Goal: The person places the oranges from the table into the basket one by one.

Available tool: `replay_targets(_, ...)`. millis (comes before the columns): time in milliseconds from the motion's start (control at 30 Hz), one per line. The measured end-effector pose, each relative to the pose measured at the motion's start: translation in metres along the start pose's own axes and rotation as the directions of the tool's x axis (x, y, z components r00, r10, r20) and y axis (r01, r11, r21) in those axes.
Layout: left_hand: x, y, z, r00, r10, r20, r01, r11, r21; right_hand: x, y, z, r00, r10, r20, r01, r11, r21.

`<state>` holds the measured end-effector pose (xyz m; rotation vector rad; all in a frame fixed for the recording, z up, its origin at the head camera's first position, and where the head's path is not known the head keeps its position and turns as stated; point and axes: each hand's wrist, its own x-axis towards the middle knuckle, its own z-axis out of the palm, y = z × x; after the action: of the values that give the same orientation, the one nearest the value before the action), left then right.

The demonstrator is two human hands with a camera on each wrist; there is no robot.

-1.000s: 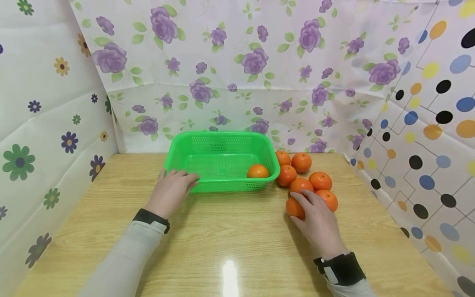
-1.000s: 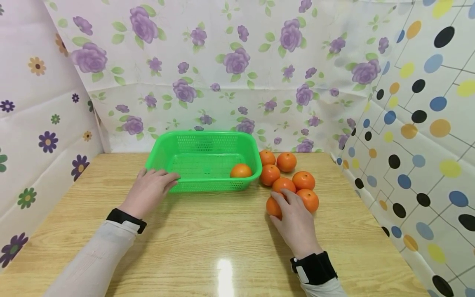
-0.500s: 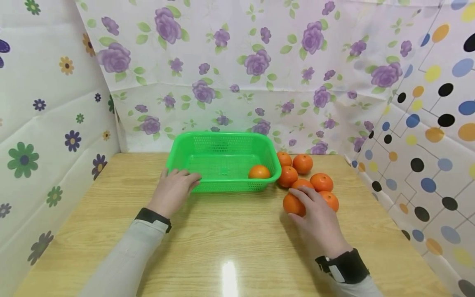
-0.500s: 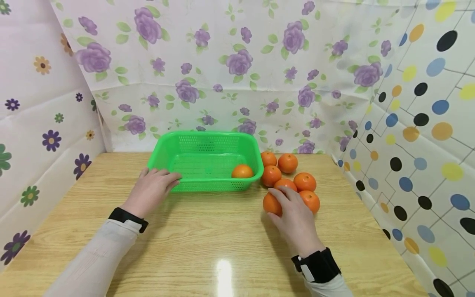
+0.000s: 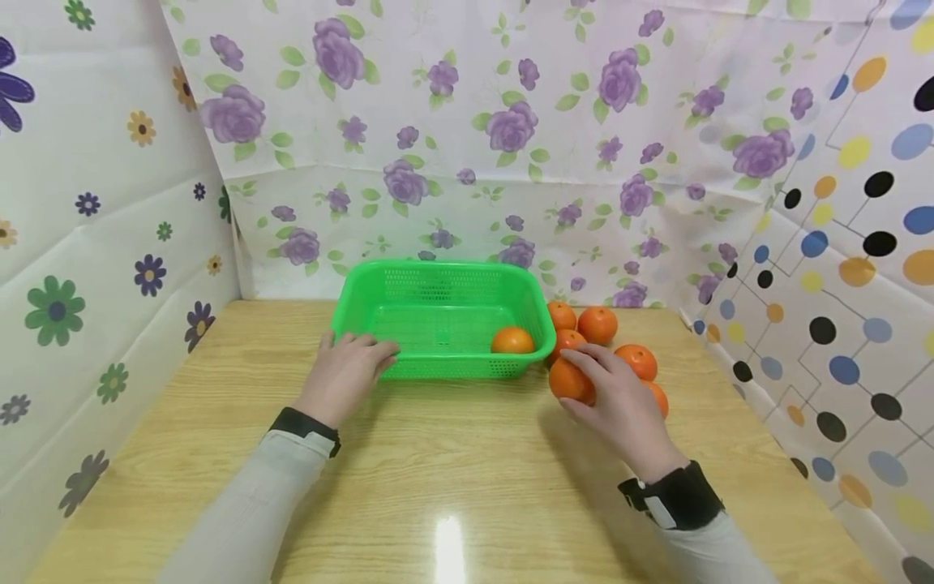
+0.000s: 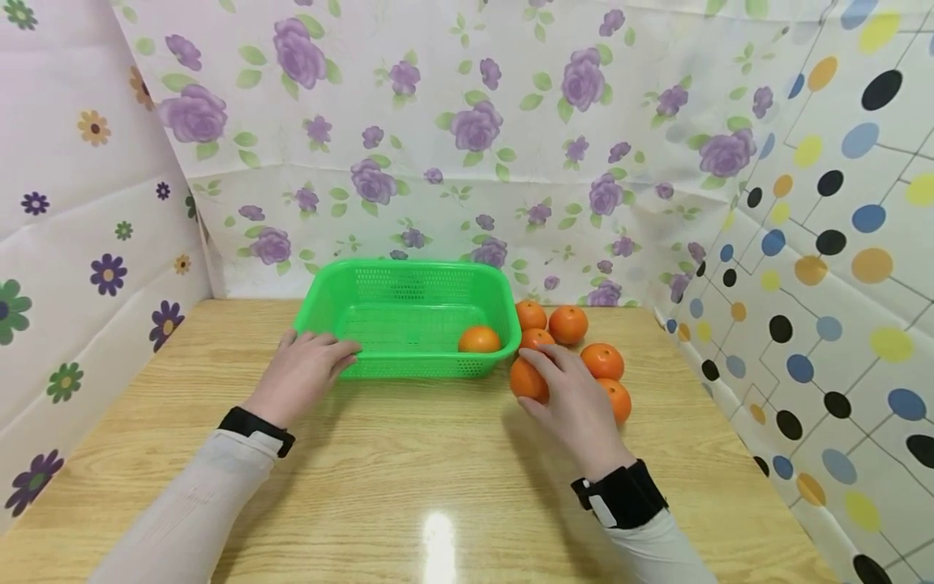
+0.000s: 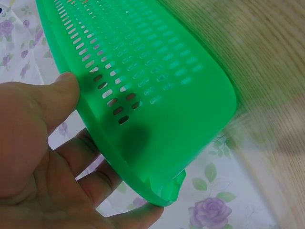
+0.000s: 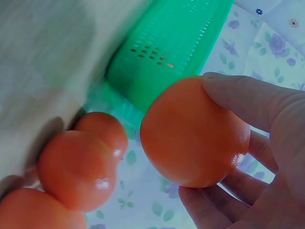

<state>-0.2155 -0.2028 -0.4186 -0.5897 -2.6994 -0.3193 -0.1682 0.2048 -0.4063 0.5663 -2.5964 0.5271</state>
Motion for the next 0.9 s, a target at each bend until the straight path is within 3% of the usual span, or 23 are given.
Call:
replay_targets(500, -0.001, -0.001, 0.002, 0.999, 0.030, -0.038, -0.029, 0.999, 0.021, 0.048, -0.026, -0.009, 0.997, -0.070, 0.026, 0.070, 0.998, 0.012)
replay_targets(900, -0.002, 0.001, 0.000, 0.999, 0.022, -0.036, -0.022, 1.000, 0.003, 0.082, -0.037, 0.004, 0.994, -0.072, 0.077, 0.069, 0.996, 0.048)
